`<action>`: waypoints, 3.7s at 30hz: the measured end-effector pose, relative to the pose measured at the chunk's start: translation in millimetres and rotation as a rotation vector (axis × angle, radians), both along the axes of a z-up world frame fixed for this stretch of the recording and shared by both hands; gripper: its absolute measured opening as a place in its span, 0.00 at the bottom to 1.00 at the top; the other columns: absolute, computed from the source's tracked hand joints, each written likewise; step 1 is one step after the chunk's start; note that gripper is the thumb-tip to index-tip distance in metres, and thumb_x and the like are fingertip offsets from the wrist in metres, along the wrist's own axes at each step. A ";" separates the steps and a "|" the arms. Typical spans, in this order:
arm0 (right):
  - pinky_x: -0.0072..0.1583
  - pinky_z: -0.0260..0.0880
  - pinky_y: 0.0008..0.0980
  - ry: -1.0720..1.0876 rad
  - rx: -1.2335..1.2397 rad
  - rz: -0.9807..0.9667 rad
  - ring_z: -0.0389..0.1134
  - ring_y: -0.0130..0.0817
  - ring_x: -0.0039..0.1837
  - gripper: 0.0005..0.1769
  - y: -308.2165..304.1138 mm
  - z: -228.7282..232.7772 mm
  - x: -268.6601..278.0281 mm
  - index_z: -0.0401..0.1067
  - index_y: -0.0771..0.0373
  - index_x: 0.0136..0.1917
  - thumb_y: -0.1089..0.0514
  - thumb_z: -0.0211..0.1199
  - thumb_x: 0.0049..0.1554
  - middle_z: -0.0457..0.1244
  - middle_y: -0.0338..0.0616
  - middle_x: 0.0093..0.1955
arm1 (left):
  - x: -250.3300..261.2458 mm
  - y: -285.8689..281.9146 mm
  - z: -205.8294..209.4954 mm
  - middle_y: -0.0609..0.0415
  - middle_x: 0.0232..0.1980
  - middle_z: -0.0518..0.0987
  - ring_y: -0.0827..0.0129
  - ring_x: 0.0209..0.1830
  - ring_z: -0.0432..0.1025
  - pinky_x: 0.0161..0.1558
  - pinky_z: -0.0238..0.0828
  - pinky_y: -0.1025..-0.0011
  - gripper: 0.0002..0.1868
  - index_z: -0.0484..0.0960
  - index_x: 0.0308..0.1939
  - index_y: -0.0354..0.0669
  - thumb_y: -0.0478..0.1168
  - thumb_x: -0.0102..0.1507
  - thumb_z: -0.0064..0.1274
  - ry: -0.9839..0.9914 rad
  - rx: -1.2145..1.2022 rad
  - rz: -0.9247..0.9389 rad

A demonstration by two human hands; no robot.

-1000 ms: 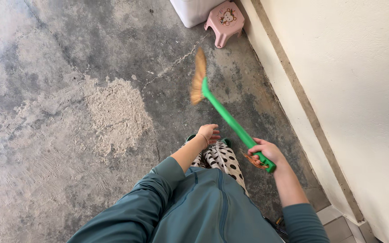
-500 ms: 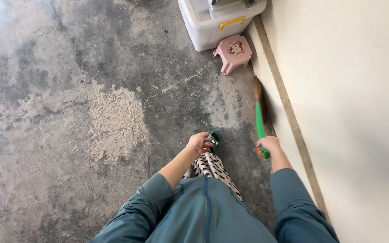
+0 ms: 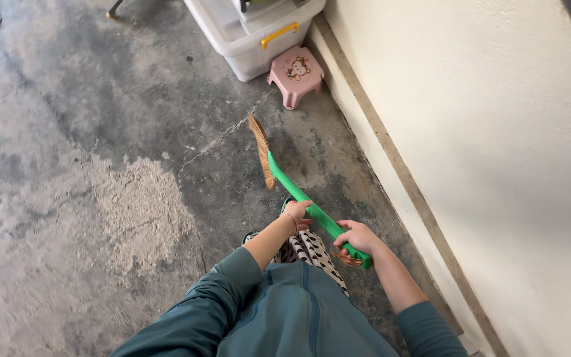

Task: The person sweeps dirt and debris from a concrete floor into a blue dustpan using a broom and empties the collected material into a white bucket.

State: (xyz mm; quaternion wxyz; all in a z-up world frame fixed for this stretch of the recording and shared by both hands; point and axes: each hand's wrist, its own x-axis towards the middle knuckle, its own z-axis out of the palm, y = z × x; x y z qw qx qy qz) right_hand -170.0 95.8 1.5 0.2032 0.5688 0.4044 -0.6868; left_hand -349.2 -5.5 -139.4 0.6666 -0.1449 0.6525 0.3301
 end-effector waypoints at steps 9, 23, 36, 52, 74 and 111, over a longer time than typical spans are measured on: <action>0.37 0.67 0.35 0.132 -0.165 -0.463 0.66 0.39 0.33 0.22 -50.1 82.6 -1.4 0.64 0.64 0.60 0.48 0.58 0.58 0.68 0.58 0.40 | 27.0 26.9 -4.3 0.42 0.32 0.75 0.58 0.20 0.69 0.18 0.64 0.62 0.48 0.39 0.70 0.37 0.41 0.57 0.57 0.159 0.089 -0.281; 0.51 0.70 0.45 0.629 -0.014 -1.509 0.66 0.42 0.46 0.26 -130.1 -90.6 97.6 0.68 0.65 0.51 0.38 0.49 0.64 0.63 0.48 0.46 | 150.5 30.1 109.2 0.46 0.30 0.76 0.70 0.16 0.70 0.16 0.59 0.71 0.39 0.54 0.59 0.31 0.51 0.55 0.56 -0.151 0.407 -1.202; 0.36 0.66 0.38 0.262 0.233 -1.701 0.61 0.42 0.28 0.13 -187.2 -111.5 289.5 0.65 0.64 0.31 0.58 0.54 0.56 0.61 0.53 0.27 | 208.0 41.9 125.9 0.47 0.36 0.79 0.71 0.15 0.68 0.18 0.65 0.71 0.25 0.80 0.60 0.48 0.54 0.63 0.54 -0.239 0.464 -1.394; 0.35 0.71 0.39 -0.180 0.472 -0.614 0.69 0.36 0.32 0.37 -132.3 -90.0 277.3 0.64 0.59 0.66 0.73 0.64 0.43 0.66 0.46 0.33 | 177.1 50.4 47.9 0.53 0.44 0.83 0.71 0.24 0.74 0.27 0.72 0.69 0.23 0.76 0.61 0.48 0.51 0.65 0.51 0.142 0.174 -1.127; 0.32 0.67 0.44 -0.403 0.315 -0.895 0.65 0.43 0.29 0.22 -144.7 -99.1 358.5 0.65 0.73 0.55 0.73 0.61 0.46 0.62 0.52 0.31 | 134.7 9.5 -24.5 0.50 0.45 0.82 0.66 0.22 0.72 0.21 0.67 0.66 0.21 0.77 0.59 0.50 0.50 0.64 0.50 0.123 0.089 -0.742; 0.41 0.72 0.27 0.964 -0.726 -1.118 0.65 0.27 0.37 0.13 272.7 -169.8 -281.4 0.59 0.69 0.53 0.61 0.55 0.57 0.62 0.45 0.45 | -247.4 79.2 -11.7 0.51 0.46 0.82 0.67 0.26 0.75 0.27 0.70 0.67 0.22 0.76 0.59 0.49 0.51 0.64 0.51 0.212 -0.044 -0.191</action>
